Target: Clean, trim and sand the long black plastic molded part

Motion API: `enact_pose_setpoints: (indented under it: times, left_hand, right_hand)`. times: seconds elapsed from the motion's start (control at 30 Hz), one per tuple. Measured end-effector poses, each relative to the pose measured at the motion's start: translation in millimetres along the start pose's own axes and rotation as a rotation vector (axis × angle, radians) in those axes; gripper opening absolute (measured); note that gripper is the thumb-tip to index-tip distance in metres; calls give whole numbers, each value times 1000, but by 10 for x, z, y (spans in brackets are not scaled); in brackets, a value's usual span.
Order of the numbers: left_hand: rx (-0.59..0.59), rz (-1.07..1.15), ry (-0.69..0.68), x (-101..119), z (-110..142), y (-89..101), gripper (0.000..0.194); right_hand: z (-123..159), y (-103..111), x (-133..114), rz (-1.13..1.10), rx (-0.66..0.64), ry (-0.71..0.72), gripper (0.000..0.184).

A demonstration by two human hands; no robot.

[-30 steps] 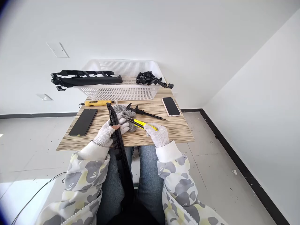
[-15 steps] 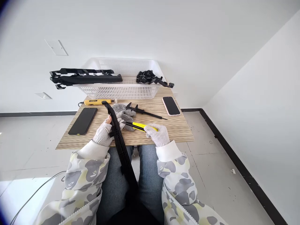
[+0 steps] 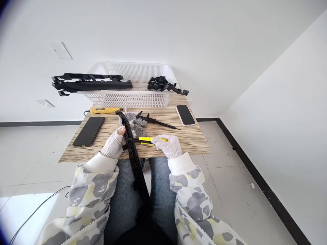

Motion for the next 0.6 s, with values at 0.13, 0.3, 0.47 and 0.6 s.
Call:
enact_pose_setpoints:
  times: [0.13,0.3,0.47,0.6]
  left_hand:
    - [2,1,-5,-9,0,9,41]
    - [-1,-12,-8,-11,-7,16,46]
    - [11,20,-63,-7,-1,10,52]
    - [14,6,-94,-52,-36,38,48]
  right_hand:
    - [-13,8,17,-14,4,-13,40]
    - [-16,10,7,-26,36,-10,40]
    - [-20,1,7,-4,-14,-30,36]
    - [-53,20,31,-26,-15,-33,42]
Point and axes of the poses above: each hand's wrist, its own z-axis away from the middle knuckle, its own y-axis out of the back of the hand, x = y × z, the point moved 2 cm from there along -z, towards the middle knuckle, and after that the axes turned 7 degrees about -z, right-handed, at the moved point
